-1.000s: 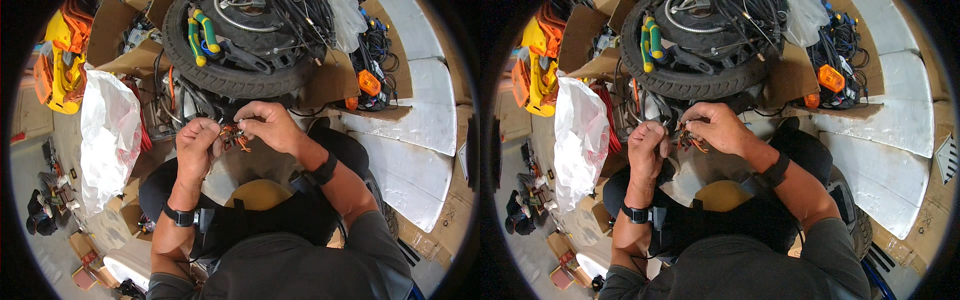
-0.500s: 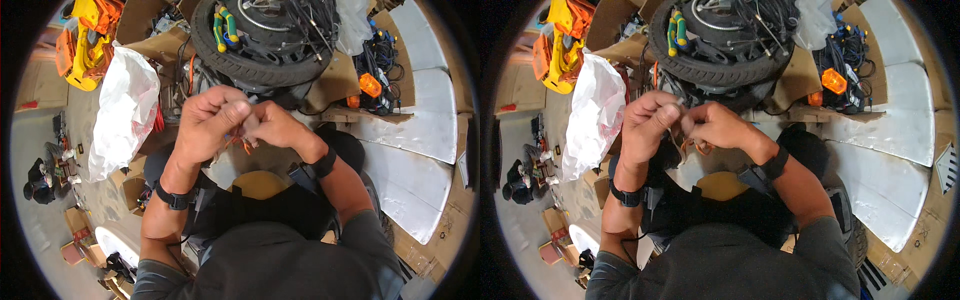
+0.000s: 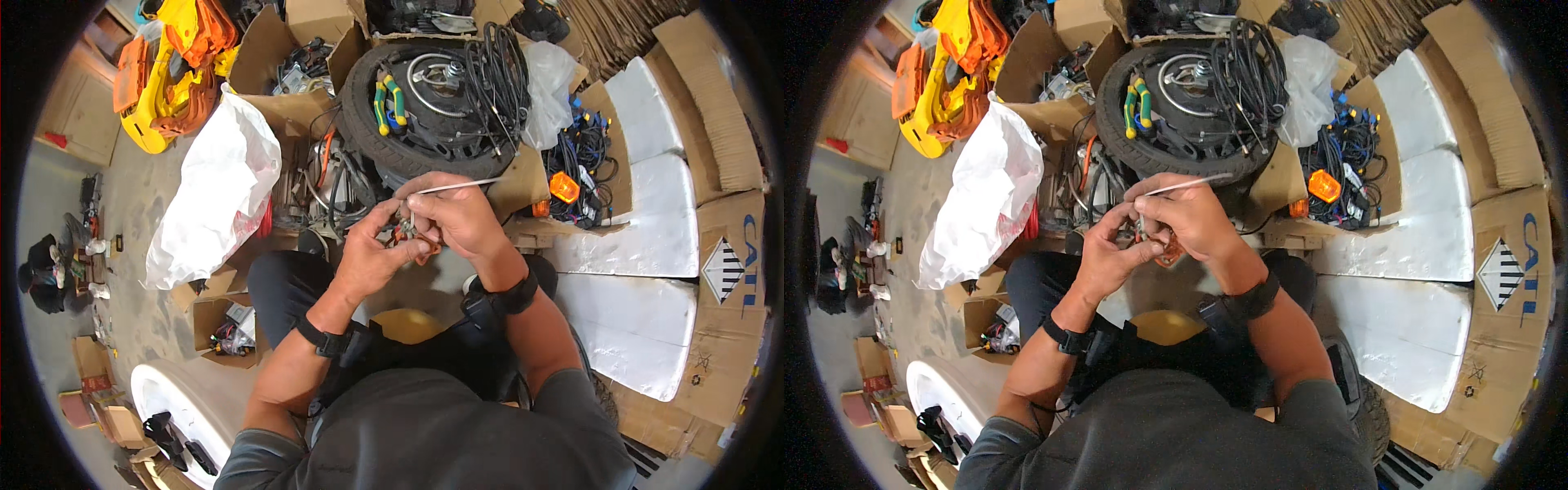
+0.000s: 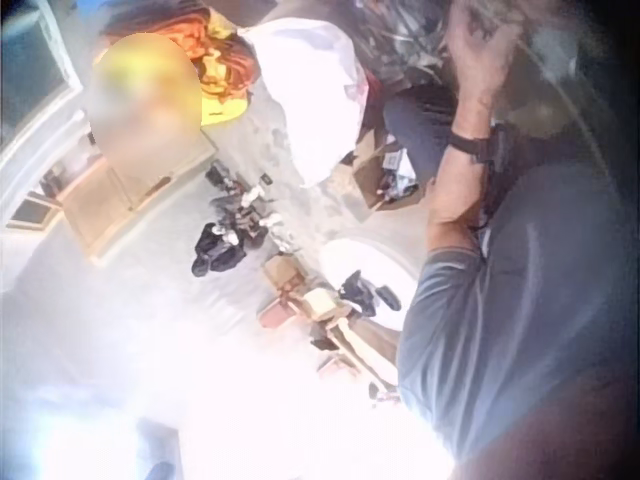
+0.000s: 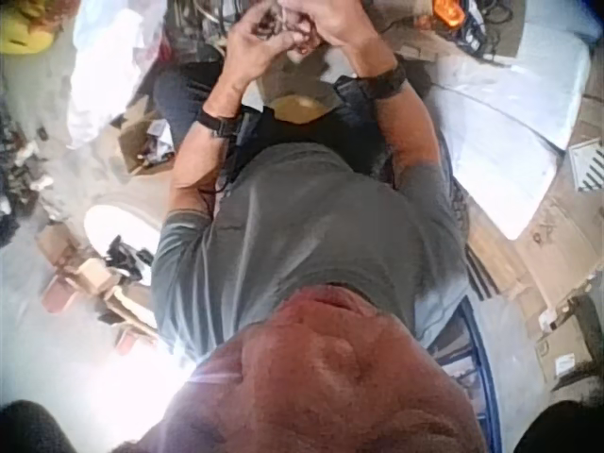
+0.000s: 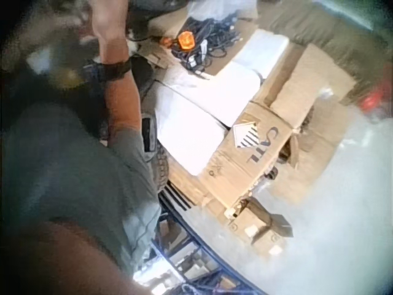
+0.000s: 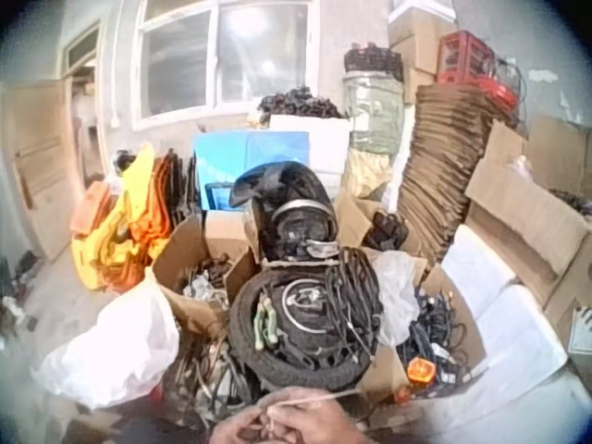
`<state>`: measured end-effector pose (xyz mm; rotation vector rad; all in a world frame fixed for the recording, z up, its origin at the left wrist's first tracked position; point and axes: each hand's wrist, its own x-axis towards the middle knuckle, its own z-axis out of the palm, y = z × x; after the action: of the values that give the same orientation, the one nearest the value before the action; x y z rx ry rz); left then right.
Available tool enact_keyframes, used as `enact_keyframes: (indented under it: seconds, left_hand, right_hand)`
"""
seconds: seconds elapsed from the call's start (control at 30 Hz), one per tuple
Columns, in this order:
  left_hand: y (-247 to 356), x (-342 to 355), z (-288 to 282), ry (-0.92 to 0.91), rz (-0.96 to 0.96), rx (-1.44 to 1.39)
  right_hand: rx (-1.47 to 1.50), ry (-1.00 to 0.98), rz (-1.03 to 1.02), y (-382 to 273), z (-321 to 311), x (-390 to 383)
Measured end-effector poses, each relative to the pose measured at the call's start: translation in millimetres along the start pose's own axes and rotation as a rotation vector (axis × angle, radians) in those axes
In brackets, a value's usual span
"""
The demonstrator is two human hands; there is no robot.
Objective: The recorder is organizing and stripping electrical wires on a motorcycle hub motor.
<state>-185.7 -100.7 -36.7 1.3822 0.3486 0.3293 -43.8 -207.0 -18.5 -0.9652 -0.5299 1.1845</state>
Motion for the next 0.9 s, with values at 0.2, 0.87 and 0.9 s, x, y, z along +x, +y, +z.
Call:
enact_keyframes:
  seconds: [0.2,0.87,0.9]
  left_hand:
    - [-10,1,-19,-0.041,0.023,0.08]
    - [-12,-2,-43,-0.094,-0.043,-0.568]
    - [-10,0,-44,-0.086,-0.015,-0.607]
  right_hand:
    - [-0.061,0.169,-0.06,11,15,-4]
    - [-0.366,0.302,-0.139,2,23,-12]
    - [-0.373,0.286,-0.145,-1,25,-11]
